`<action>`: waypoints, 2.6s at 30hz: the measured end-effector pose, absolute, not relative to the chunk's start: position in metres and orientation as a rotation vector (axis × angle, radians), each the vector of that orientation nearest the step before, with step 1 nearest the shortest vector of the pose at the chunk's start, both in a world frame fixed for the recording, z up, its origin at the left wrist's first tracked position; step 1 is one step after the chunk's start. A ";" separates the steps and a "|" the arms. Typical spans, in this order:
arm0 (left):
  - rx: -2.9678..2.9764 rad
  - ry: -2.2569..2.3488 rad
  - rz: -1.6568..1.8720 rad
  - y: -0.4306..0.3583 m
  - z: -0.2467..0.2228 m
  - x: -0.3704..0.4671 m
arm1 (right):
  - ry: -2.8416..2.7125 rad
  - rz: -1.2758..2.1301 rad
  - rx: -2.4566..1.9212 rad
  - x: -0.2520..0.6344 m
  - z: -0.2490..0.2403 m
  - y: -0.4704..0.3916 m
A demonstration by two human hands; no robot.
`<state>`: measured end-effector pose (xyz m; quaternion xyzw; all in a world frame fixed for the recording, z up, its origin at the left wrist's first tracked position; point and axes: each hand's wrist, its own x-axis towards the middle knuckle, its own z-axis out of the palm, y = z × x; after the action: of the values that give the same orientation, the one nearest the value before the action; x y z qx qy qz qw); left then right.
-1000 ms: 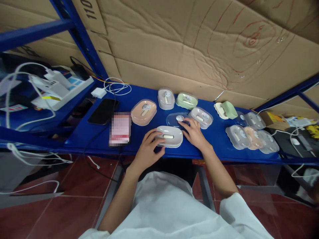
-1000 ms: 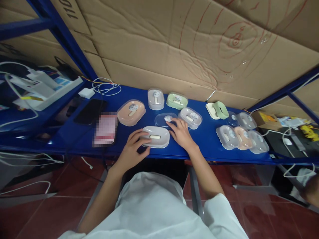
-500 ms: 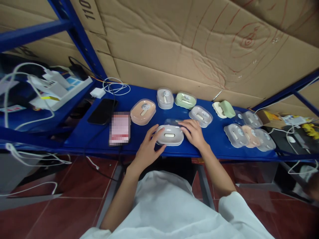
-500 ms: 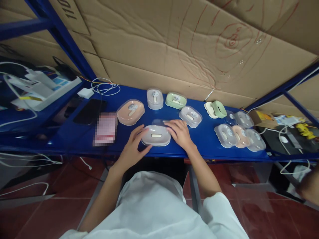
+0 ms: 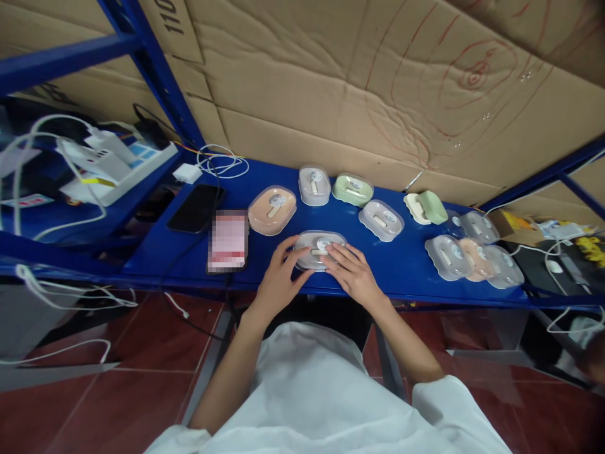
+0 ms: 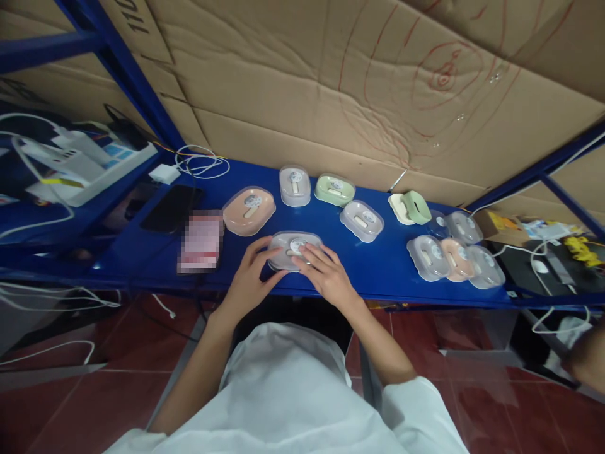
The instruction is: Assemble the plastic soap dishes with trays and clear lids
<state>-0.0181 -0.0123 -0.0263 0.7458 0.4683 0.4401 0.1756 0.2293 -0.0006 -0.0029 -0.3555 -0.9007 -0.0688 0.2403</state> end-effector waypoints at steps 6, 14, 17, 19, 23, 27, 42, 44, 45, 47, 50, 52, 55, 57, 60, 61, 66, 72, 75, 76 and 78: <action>2.152 1.348 1.184 -0.015 -0.020 -0.017 | -2.453 -0.234 -0.987 0.226 -0.007 -0.003; 2.025 2.157 1.134 0.023 0.013 -0.022 | -2.244 -0.054 -1.319 0.245 0.008 0.039; 2.074 2.036 1.018 0.051 0.014 -0.028 | -1.979 -0.141 -1.503 0.277 0.012 0.045; 2.138 1.877 0.973 0.062 0.013 -0.028 | -1.896 -0.130 -1.561 0.300 0.011 0.046; 2.257 1.662 1.048 0.050 0.010 -0.008 | -1.931 0.036 -1.513 0.338 0.013 0.058; 2.339 1.522 0.998 0.018 0.002 0.021 | -1.739 -0.128 -1.957 0.370 0.026 0.102; 2.418 1.355 0.662 0.038 -0.004 0.050 | -1.767 -0.121 -2.406 0.344 0.016 0.030; 2.405 1.349 0.686 0.035 -0.002 0.051 | -1.836 -0.153 -2.316 0.326 0.010 0.001; 2.397 1.339 0.705 0.032 0.000 0.050 | -1.904 -0.155 -2.221 0.318 0.008 -0.011; 2.398 1.288 0.741 0.023 0.001 0.047 | -2.119 -0.068 -1.918 0.304 0.010 -0.027; 2.457 1.196 0.762 0.007 -0.001 0.039 | -2.348 0.157 -1.419 0.300 0.025 -0.024; 2.494 1.197 0.772 -0.002 -0.005 0.032 | -2.224 0.096 -1.396 0.311 0.038 0.003; 2.492 1.282 0.828 -0.010 -0.010 0.021 | -1.823 -0.214 -1.813 0.342 0.048 0.068; 2.478 1.342 0.870 -0.012 -0.013 0.014 | -1.620 -0.314 -2.184 0.364 0.045 0.111; 2.456 1.378 0.915 -0.013 -0.015 0.007 | -1.414 -0.290 -2.527 0.388 0.036 0.151; 2.442 1.371 0.931 -0.012 -0.016 0.006 | -1.383 -0.268 -2.567 0.393 0.034 0.156; 2.303 1.314 0.986 -0.011 -0.014 0.003 | -1.429 -0.286 -2.410 0.393 0.043 0.127; 2.157 1.309 1.104 -0.015 -0.014 0.000 | -1.822 -0.246 -1.639 0.300 0.028 0.013; 2.292 1.343 1.135 -0.016 -0.017 0.001 | -2.244 -0.088 -1.341 0.249 0.011 -0.019; 2.355 1.352 1.121 -0.016 -0.018 0.001 | -2.340 -0.048 -1.273 0.238 0.007 -0.022; 2.446 1.355 1.082 -0.015 -0.021 0.002 | -2.440 -0.016 -1.202 0.227 0.004 -0.019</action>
<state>0.0016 -0.0150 -0.0206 0.8138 0.4506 0.3599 0.0715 0.2265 -0.0194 0.0041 -0.4322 -0.8772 -0.0058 0.2089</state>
